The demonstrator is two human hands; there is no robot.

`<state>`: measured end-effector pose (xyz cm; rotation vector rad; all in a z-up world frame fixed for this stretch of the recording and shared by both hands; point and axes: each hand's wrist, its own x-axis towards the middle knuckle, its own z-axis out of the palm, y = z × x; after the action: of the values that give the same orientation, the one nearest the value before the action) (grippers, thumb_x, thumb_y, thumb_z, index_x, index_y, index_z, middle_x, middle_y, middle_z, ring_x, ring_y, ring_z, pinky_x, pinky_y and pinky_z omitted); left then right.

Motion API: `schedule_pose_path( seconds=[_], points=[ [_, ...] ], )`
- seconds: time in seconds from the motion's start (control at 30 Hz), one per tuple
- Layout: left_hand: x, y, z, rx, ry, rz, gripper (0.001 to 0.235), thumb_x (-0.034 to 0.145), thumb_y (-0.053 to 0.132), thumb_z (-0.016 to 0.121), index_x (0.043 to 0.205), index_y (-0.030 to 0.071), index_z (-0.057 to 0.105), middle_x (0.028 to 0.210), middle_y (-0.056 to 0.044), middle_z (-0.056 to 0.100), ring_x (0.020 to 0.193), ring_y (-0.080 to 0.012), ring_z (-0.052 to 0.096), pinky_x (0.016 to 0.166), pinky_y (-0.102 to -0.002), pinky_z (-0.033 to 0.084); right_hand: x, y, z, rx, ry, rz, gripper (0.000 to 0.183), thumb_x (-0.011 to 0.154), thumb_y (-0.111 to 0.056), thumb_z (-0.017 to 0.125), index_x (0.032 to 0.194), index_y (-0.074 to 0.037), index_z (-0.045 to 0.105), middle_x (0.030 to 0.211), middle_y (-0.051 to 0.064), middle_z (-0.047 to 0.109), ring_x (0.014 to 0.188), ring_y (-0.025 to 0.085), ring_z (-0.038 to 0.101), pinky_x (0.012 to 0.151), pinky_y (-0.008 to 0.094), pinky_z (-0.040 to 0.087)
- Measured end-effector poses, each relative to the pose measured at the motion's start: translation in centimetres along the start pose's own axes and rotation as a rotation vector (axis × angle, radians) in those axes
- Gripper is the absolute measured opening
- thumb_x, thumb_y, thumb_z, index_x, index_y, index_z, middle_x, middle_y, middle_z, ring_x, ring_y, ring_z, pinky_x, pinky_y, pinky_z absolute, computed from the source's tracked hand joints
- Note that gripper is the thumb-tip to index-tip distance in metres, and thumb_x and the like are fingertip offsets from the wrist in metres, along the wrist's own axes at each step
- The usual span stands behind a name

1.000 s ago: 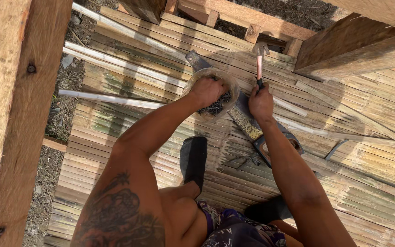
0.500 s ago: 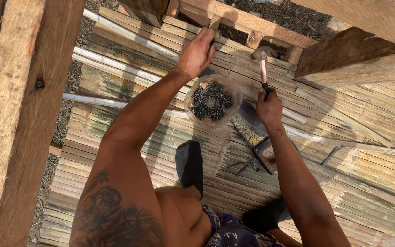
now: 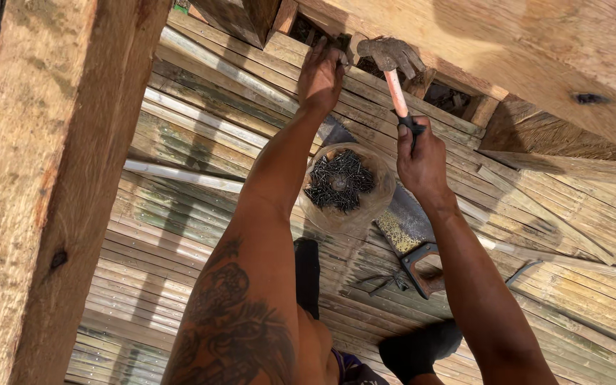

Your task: The person uses a hand saw to cut wooden slats to size, then hammers nails to attach them to a wooden frame. The person repeatedly cuts and nails multiple slats into place on a bamboo floor.

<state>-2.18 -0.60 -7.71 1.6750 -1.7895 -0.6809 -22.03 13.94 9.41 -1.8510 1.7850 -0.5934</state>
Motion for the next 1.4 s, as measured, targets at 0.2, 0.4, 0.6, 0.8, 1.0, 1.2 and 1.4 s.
schedule_pose_path(
  seconds=[0.2, 0.4, 0.6, 0.8, 1.0, 1.2, 1.4],
  points=[
    [0.1, 0.4, 0.1, 0.002, 0.063, 0.021, 0.019, 0.092, 0.012, 0.066, 0.111, 0.013, 0.067, 0.147, -0.020, 0.055, 0.142, -0.0328, 0.044, 0.123, -0.042, 0.030, 2.0, -0.2, 0.6, -0.154, -0.065, -0.067, 0.018, 0.109, -0.019, 0.055, 0.114, -0.002, 0.051, 0.067, 0.019, 0.061, 0.057, 0.041, 0.061, 0.053, 0.051, 0.044],
    [0.5, -0.4, 0.7, 0.032, 0.016, 0.027, 0.012, 0.095, 0.011, 0.064, 0.106, 0.013, 0.068, 0.142, -0.014, 0.062, 0.147, -0.0273, 0.045, 0.128, -0.042, 0.029, 2.6, -1.3, 0.8, 0.096, 0.099, -0.062, 0.021, 0.115, -0.022, 0.049, 0.112, -0.001, 0.048, 0.069, 0.021, 0.062, 0.057, 0.038, 0.067, 0.055, 0.050, 0.048],
    [0.6, -0.4, -0.5, 0.131, -0.045, 0.055, 0.029, 0.102, 0.012, 0.054, 0.129, 0.013, 0.065, 0.160, -0.011, 0.046, 0.155, -0.0272, 0.032, 0.130, -0.043, 0.026, 3.4, -1.6, -0.3, -0.026, -0.076, 0.029, 0.023, 0.113, -0.024, 0.049, 0.108, -0.002, 0.055, 0.066, 0.013, 0.059, 0.053, 0.028, 0.060, 0.051, 0.046, 0.044],
    [-1.8, 0.6, -6.2, 0.405, -0.278, -0.066, 0.074, 0.108, 0.039, 0.045, 0.162, -0.001, 0.014, 0.170, -0.023, 0.008, 0.158, -0.0375, 0.007, 0.127, -0.050, 0.013, 1.4, -0.5, -1.5, 0.239, 0.177, -0.170, 0.024, 0.121, -0.023, 0.043, 0.109, -0.003, 0.051, 0.074, 0.007, 0.058, 0.064, 0.016, 0.059, 0.058, 0.036, 0.045],
    [-2.2, 3.5, -9.5, 0.415, -0.517, -0.135, 0.091, 0.105, 0.055, 0.044, 0.162, -0.002, 0.003, 0.171, -0.022, -0.002, 0.159, -0.0356, -0.002, 0.130, -0.046, 0.009, 1.8, -0.1, 0.5, 0.255, 0.081, -0.073, 0.023, 0.113, -0.023, 0.044, 0.106, -0.002, 0.047, 0.068, 0.005, 0.056, 0.056, 0.015, 0.058, 0.049, 0.035, 0.040],
    [-1.5, 2.8, -9.9, 0.491, -0.541, -0.045, 0.090, 0.103, 0.050, 0.045, 0.163, -0.001, 0.001, 0.172, -0.020, -0.003, 0.159, -0.0349, -0.003, 0.128, -0.046, 0.010, 3.6, 1.4, 0.9, 0.230, 0.042, -0.077, 0.024, 0.118, -0.022, 0.043, 0.106, -0.003, 0.051, 0.066, 0.009, 0.054, 0.055, 0.019, 0.058, 0.049, 0.037, 0.045],
    [-1.4, 2.9, -9.9, 0.538, -0.552, -0.078, 0.091, 0.102, 0.050, 0.047, 0.163, -0.001, 0.002, 0.172, -0.020, -0.002, 0.160, -0.0340, 0.000, 0.129, -0.044, 0.011, 4.1, 0.8, 1.4, -0.156, -0.259, 0.065, 0.027, 0.113, -0.026, 0.051, 0.111, 0.001, 0.054, 0.065, 0.010, 0.054, 0.051, 0.024, 0.053, 0.052, 0.040, 0.040]
  ],
)
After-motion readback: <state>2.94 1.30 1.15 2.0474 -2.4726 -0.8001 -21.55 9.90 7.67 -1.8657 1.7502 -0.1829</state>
